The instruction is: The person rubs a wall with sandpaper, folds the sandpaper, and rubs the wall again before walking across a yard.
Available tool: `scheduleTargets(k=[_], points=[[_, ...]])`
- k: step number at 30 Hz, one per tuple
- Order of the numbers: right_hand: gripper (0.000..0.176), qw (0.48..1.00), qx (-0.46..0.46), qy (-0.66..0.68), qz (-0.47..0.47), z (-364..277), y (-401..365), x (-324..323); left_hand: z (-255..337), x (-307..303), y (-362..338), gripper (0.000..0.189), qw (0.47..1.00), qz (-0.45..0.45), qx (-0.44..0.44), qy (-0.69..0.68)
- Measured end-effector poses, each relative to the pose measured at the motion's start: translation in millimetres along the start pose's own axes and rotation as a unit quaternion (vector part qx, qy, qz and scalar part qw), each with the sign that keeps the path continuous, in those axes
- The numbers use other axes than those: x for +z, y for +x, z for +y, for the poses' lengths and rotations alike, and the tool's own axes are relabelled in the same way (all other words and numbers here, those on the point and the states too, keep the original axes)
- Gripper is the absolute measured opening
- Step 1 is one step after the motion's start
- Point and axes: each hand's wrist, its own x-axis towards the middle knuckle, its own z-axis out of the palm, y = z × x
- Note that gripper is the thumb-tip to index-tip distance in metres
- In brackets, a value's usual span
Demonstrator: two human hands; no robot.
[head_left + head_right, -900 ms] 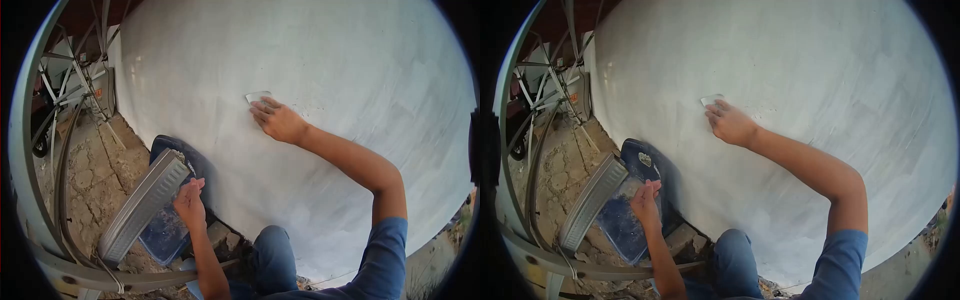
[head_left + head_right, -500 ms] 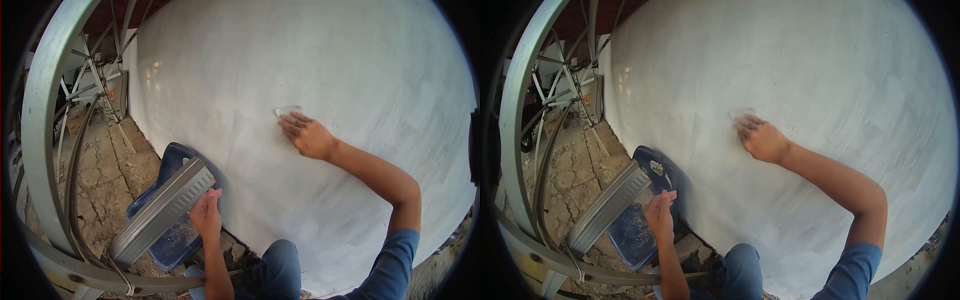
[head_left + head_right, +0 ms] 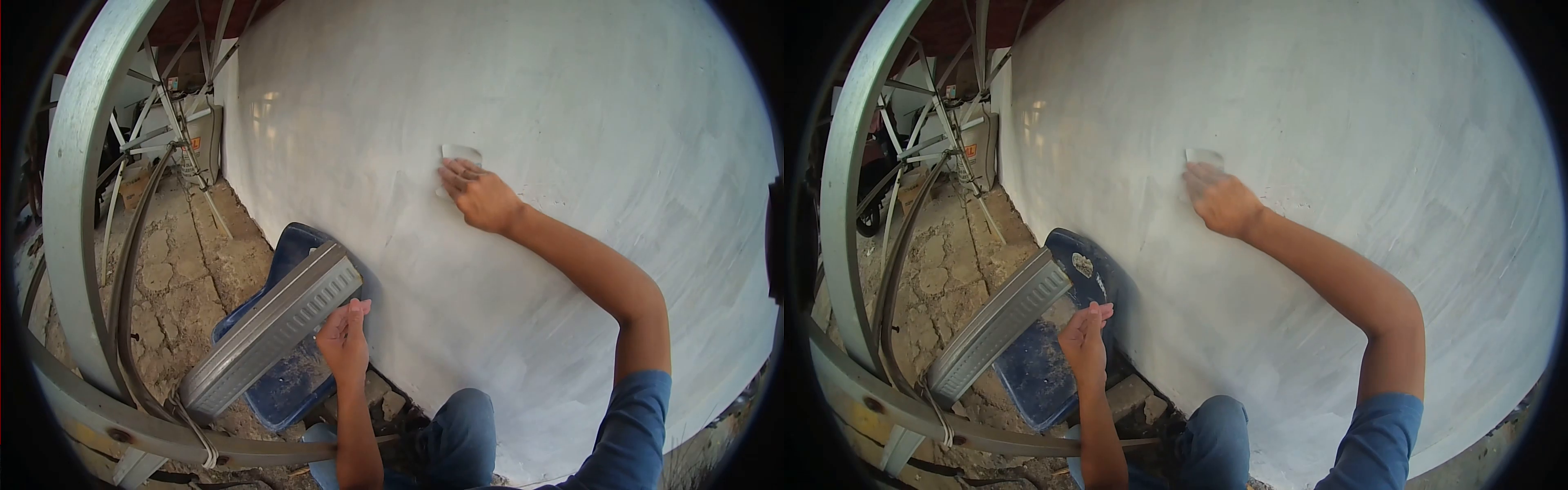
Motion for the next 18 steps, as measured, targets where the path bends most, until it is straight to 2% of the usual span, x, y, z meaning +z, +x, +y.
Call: scheduleTargets(k=[2,4,7,10,11,12,14,16,18], points=[[0.027,0.995,-0.102,-0.01,-0.005,-12,-3,20,0,0,0,0.023,1.0,0.003,0.0,-0.004],[0.027,0.995,-0.104,-0.001,0.005,-12,8,25,1,0,-1,0.023,1.0,0.002,0.005,0.007],[0.025,1.0,-0.001,-0.016,0.006,14,39,18,0,0,-1,0.023,1.0,-0.002,0.001,0.023],[0.025,0.996,0.02,-0.054,0.069,15,53,21,1,-1,0,0.022,1.0,0.001,0.004,0.016],[0.025,1.0,-0.009,-0.026,-0.013,7,48,22,2,-1,0,0.022,1.0,0.005,0.009,0.002],[0.025,1.0,-0.009,-0.027,-0.011,5,47,23,2,-1,-1,0.022,1.0,0.006,0.011,0.002],[0.026,0.995,-0.044,0.045,-0.081,4,48,24,3,-1,-1,0.021,1.0,0.002,0.004,0.018],[0.027,0.997,-0.012,0.04,-0.061,20,62,25,2,-1,0,0.022,1.0,0.001,0.005,0.021],[0.027,0.994,0.028,-0.046,0.091,36,75,29,2,-2,-1,0.022,1.0,-0.002,0.005,0.026]])
